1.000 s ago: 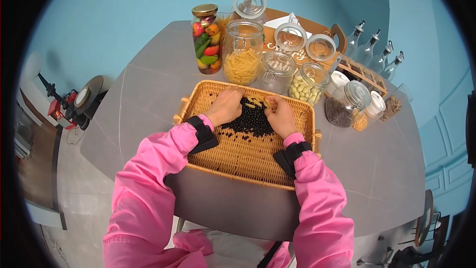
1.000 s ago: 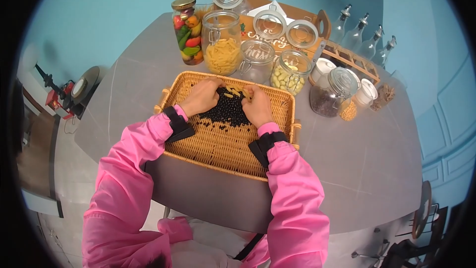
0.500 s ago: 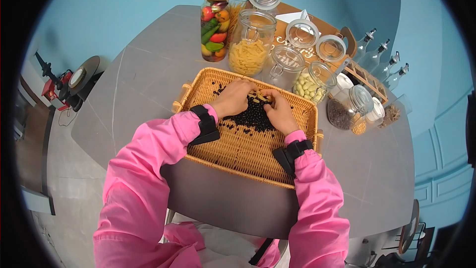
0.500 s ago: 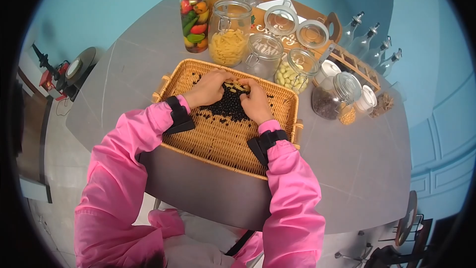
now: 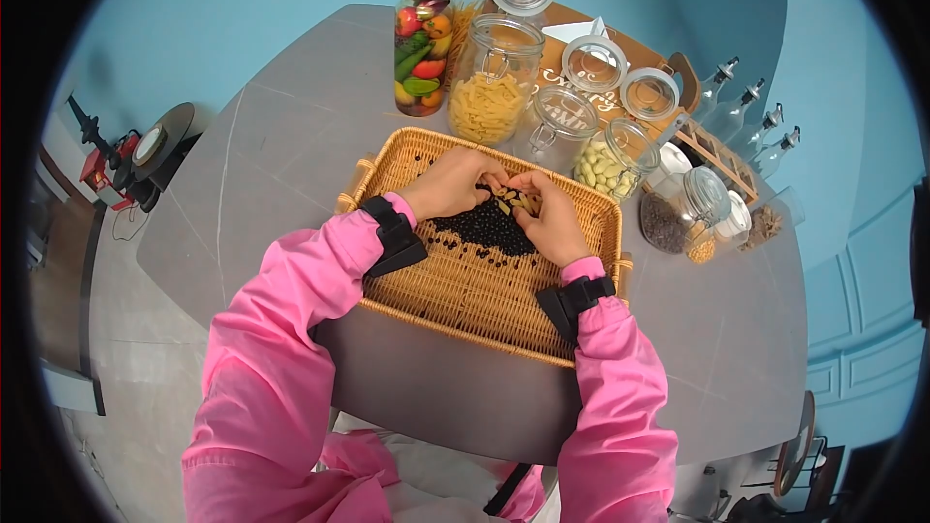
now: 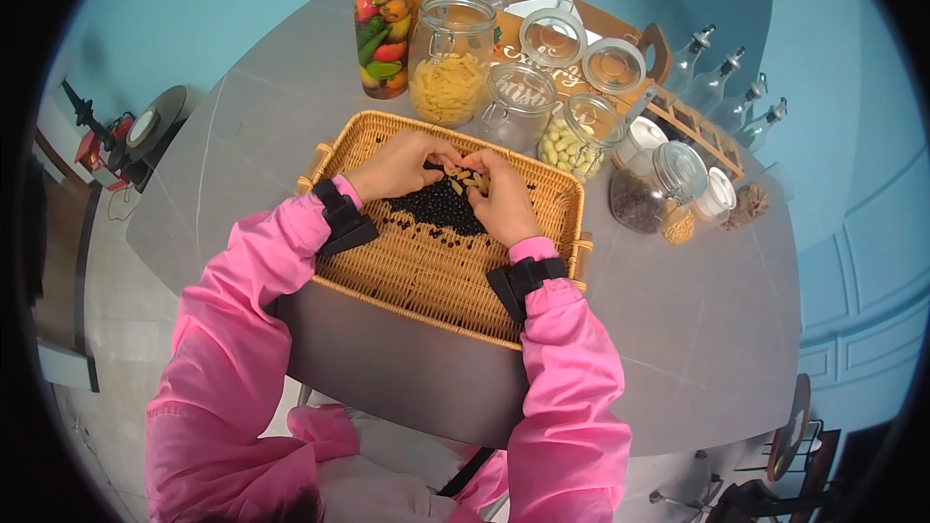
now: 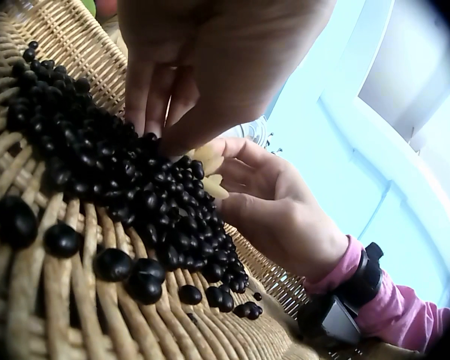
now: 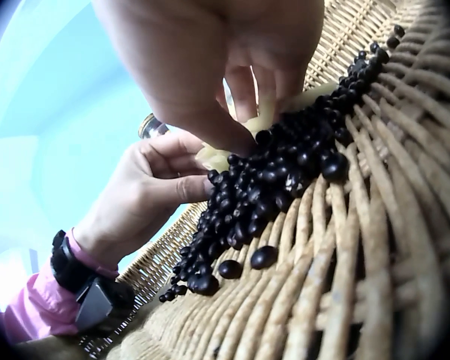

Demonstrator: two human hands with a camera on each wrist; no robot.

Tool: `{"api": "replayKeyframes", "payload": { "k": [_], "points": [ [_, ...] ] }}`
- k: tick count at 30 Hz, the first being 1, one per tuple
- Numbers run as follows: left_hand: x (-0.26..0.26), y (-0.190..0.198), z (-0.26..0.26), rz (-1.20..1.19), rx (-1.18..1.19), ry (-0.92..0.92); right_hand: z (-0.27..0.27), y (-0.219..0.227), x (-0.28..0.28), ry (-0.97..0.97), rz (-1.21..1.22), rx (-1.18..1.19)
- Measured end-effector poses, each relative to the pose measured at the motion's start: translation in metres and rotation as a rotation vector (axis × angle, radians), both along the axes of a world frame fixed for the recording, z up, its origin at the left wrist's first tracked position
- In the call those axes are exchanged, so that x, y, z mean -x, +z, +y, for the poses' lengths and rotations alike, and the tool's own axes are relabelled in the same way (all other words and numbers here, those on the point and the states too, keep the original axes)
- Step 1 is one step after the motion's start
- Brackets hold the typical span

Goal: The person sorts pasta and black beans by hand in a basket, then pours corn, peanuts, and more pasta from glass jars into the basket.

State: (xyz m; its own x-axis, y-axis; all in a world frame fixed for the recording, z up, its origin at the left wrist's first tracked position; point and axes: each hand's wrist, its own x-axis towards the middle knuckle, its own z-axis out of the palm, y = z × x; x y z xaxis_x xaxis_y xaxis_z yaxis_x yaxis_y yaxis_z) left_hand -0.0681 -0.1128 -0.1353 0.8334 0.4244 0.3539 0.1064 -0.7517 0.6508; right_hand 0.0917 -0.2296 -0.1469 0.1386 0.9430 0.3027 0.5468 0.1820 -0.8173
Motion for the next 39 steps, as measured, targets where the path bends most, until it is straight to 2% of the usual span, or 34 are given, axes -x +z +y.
{"api": "replayKeyframes", "payload": {
  "k": [2, 11, 19, 21, 23, 25, 27, 28, 30, 34, 36, 39],
  "points": [
    [0.002, 0.002, 0.0, 0.003, 0.003, -0.026, -0.005, 0.004, 0.0, 0.018, -0.122, -0.032],
    [0.008, 0.011, -0.002, 0.09, -0.051, -0.088, -0.012, 0.013, 0.0, 0.02, -0.193, -0.022],
    [0.009, 0.011, -0.004, 0.155, -0.16, -0.116, -0.014, 0.01, -0.008, 0.029, -0.12, -0.003],
    [0.009, 0.01, -0.004, 0.1, -0.176, -0.126, -0.015, 0.016, -0.006, 0.027, -0.1, -0.002],
    [0.007, 0.009, -0.003, 0.063, -0.18, -0.102, -0.018, 0.026, -0.005, -0.171, -0.161, 0.044],
    [0.006, 0.007, -0.001, 0.028, -0.183, -0.075, -0.014, 0.01, -0.021, -0.22, -0.205, 0.0],
    [0.003, 0.004, 0.002, -0.068, -0.356, -0.104, -0.012, 0.001, -0.027, -0.283, -0.24, -0.018],
    [0.002, 0.001, 0.002, -0.067, -0.355, -0.106, -0.012, -0.004, -0.029, -0.284, -0.239, -0.017],
    [-0.001, -0.002, 0.0, -0.107, -0.393, -0.229, -0.013, -0.003, -0.024, -0.258, -0.429, -0.044],
    [0.0, -0.004, -0.004, -0.044, -0.362, -0.266, -0.011, -0.003, -0.018, -0.249, -0.528, -0.105],
    [-0.001, -0.005, -0.002, 0.082, -0.296, -0.275, -0.009, -0.002, -0.018, -0.2, -0.588, -0.076],
    [-0.003, -0.007, 0.0, 0.055, -0.344, -0.276, -0.009, -0.005, -0.016, -0.178, -0.644, -0.068]
  ]
}}
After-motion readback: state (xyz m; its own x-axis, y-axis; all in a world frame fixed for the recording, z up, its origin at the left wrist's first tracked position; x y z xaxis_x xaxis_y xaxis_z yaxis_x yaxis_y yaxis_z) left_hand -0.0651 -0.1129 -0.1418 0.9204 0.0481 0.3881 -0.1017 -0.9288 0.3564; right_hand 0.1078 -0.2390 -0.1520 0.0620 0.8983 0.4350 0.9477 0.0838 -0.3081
